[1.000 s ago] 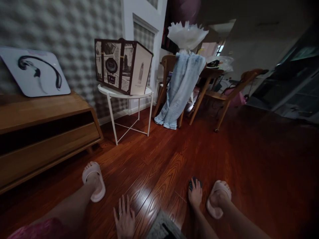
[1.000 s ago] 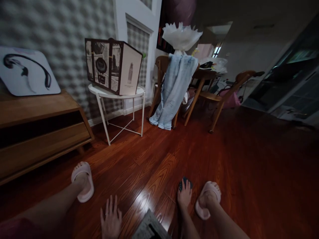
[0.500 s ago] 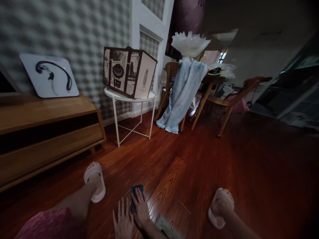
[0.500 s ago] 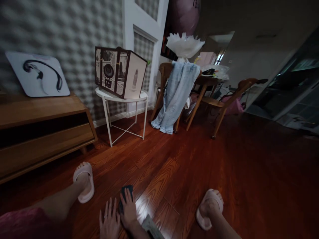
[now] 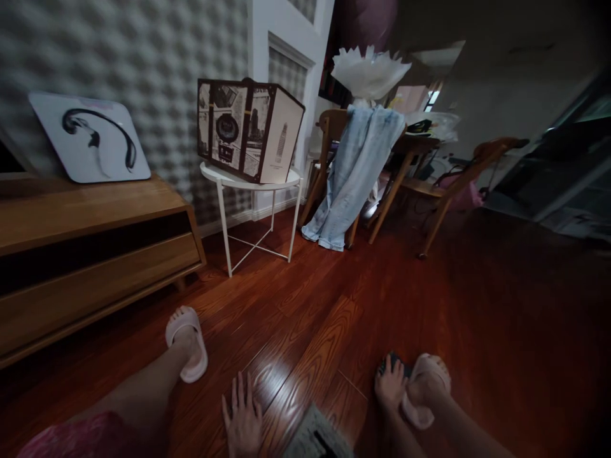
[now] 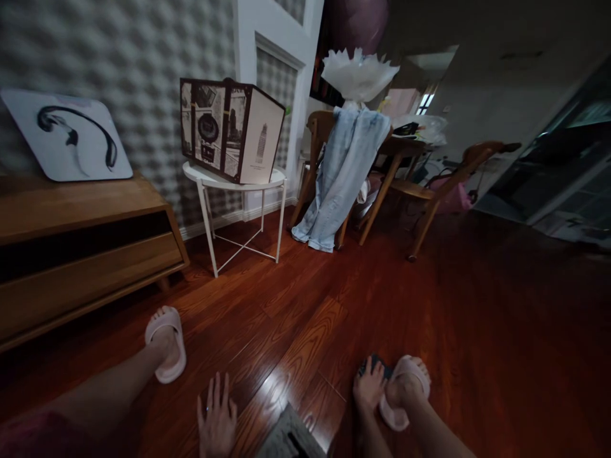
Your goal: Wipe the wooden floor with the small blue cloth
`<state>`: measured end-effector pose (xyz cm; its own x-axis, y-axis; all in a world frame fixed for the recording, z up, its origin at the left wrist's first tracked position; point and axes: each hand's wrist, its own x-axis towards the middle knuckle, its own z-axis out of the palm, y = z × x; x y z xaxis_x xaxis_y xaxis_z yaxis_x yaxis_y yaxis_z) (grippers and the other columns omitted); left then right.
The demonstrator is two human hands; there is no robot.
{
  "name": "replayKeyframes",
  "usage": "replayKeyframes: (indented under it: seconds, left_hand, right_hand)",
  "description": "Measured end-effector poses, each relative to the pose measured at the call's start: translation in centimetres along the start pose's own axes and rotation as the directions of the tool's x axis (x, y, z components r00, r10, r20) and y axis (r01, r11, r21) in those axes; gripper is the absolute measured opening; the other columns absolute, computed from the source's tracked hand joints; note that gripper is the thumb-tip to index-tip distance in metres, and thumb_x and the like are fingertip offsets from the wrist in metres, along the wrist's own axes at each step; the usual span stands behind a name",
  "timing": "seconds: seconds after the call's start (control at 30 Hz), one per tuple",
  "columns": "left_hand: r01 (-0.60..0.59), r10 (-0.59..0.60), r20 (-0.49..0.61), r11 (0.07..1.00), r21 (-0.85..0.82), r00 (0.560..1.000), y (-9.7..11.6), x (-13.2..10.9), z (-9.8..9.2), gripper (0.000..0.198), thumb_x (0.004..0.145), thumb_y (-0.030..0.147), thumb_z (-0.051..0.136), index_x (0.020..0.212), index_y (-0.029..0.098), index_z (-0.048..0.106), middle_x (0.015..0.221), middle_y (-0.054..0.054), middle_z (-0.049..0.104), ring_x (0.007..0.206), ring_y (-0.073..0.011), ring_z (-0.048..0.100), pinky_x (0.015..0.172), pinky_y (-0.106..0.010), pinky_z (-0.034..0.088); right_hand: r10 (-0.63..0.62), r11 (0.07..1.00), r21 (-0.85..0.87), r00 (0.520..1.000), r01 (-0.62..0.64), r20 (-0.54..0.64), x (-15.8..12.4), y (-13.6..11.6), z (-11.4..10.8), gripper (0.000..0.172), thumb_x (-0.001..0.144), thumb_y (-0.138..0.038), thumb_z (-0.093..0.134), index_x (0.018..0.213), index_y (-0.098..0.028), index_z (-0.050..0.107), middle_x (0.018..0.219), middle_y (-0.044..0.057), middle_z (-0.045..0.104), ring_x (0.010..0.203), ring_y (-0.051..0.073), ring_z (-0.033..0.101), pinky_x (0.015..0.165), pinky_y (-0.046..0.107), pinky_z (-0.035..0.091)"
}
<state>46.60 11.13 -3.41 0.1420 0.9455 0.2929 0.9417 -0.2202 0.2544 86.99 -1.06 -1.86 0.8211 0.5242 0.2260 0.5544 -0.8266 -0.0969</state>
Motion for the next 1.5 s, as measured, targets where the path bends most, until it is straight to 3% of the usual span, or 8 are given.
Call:
replayKeyframes:
  seconds: [0.3, 0.63, 0.7, 0.87, 1.03, 1.27, 1.37, 1.5]
  left_hand:
    - [-0.011, 0.010, 0.007, 0.997, 0.071, 1.000, 0.3, 0.2, -1.1, 0.061, 0.094, 0.023, 0.029, 0.153, 0.020, 0.041, 0.160, -0.008, 0.045, 0.152, -0.0242, 0.035, 0.128, -0.056, 0.016]
    - [-0.016, 0.013, 0.022, 0.993, 0.116, 1.000, -0.5, 0.0, 1.2, 0.058, 0.091, 0.021, 0.035, 0.145, 0.023, 0.055, 0.158, -0.007, 0.049, 0.150, -0.0251, 0.039, 0.129, -0.055, 0.015]
    - [-0.006, 0.004, 0.021, 0.994, 0.110, 1.000, -0.4, 0.2, 1.0, 0.058, 0.091, 0.019, 0.033, 0.144, 0.022, 0.055, 0.158, -0.008, 0.049, 0.149, -0.0258, 0.040, 0.128, -0.056, 0.015]
    - [-0.017, 0.016, 0.010, 0.997, 0.079, 1.000, 0.1, 0.1, -0.3, 0.059, 0.092, 0.020, 0.031, 0.148, 0.018, 0.050, 0.161, -0.010, 0.044, 0.151, -0.0259, 0.037, 0.129, -0.056, 0.015]
    - [0.003, -0.004, 0.012, 0.999, 0.053, 1.000, 0.3, 0.1, -0.8, 0.062, 0.093, 0.021, 0.030, 0.155, 0.021, 0.036, 0.162, -0.008, 0.043, 0.152, -0.0237, 0.035, 0.128, -0.055, 0.015]
    - [0.006, -0.007, 0.022, 0.999, 0.039, 1.000, 0.3, 0.1, -1.0, 0.064, 0.093, 0.020, 0.031, 0.157, 0.022, 0.031, 0.162, -0.008, 0.043, 0.153, -0.0230, 0.033, 0.128, -0.055, 0.016]
    - [0.002, -0.003, 0.025, 1.000, 0.028, 1.000, 0.2, 0.0, -0.8, 0.063, 0.093, 0.020, 0.031, 0.156, 0.023, 0.034, 0.161, -0.008, 0.045, 0.153, -0.0228, 0.033, 0.128, -0.055, 0.016]
    - [-0.015, 0.014, 0.019, 1.000, 0.024, 1.000, -0.1, 0.0, -0.1, 0.063, 0.093, 0.020, 0.032, 0.155, 0.023, 0.037, 0.159, -0.009, 0.047, 0.153, -0.0233, 0.034, 0.128, -0.056, 0.016]
  right_hand:
    - [-0.288, 0.935, 0.251, 0.950, 0.251, 0.123, -7.9, -16.8, 1.2, 0.064, 0.092, -0.031, 0.041, 0.156, -0.023, 0.044, 0.166, 0.009, 0.033, 0.155, 0.031, 0.026, 0.123, 0.059, 0.024]
    - [-0.944, 0.292, 0.637, 0.324, 0.713, 0.071, -13.8, -23.6, -0.2, 0.067, 0.092, -0.028, 0.054, 0.157, -0.036, 0.038, 0.168, 0.001, 0.031, 0.155, 0.020, 0.026, 0.127, 0.047, 0.023]
    - [-0.909, 0.381, 0.584, 0.407, 0.717, 0.092, -9.6, -20.9, -0.2, 0.065, 0.089, -0.022, 0.051, 0.152, -0.034, 0.047, 0.164, 0.002, 0.040, 0.153, 0.021, 0.032, 0.125, 0.049, 0.025]
    - [-0.273, 0.927, 0.292, 0.957, 0.236, 0.093, -0.6, -9.9, 1.2, 0.064, 0.086, -0.016, 0.037, 0.147, -0.018, 0.056, 0.159, 0.014, 0.046, 0.152, 0.026, 0.034, 0.121, 0.053, 0.030]
    - [0.151, 0.967, 0.213, 0.987, -0.137, -0.052, -0.7, -3.7, 2.4, 0.065, 0.093, -0.028, 0.030, 0.155, -0.018, 0.043, 0.160, 0.018, 0.041, 0.154, 0.030, 0.026, 0.118, 0.061, 0.029]
    - [-0.138, 0.926, 0.357, 0.990, 0.122, 0.020, -7.6, -16.3, 2.0, 0.061, 0.095, -0.028, 0.033, 0.154, -0.016, 0.045, 0.162, 0.018, 0.039, 0.155, 0.032, 0.024, 0.120, 0.062, 0.025]
    - [-0.492, 0.815, 0.435, 0.854, 0.384, 0.167, -12.0, -22.1, 1.1, 0.064, 0.092, -0.024, 0.044, 0.156, -0.023, 0.042, 0.167, 0.010, 0.032, 0.156, 0.028, 0.022, 0.125, 0.056, 0.021]
    - [-0.895, 0.420, 0.597, 0.420, 0.684, 0.150, -14.6, -25.3, -0.5, 0.074, 0.090, -0.029, 0.055, 0.160, -0.031, 0.033, 0.171, 0.003, 0.022, 0.157, 0.022, 0.018, 0.128, 0.048, 0.018]
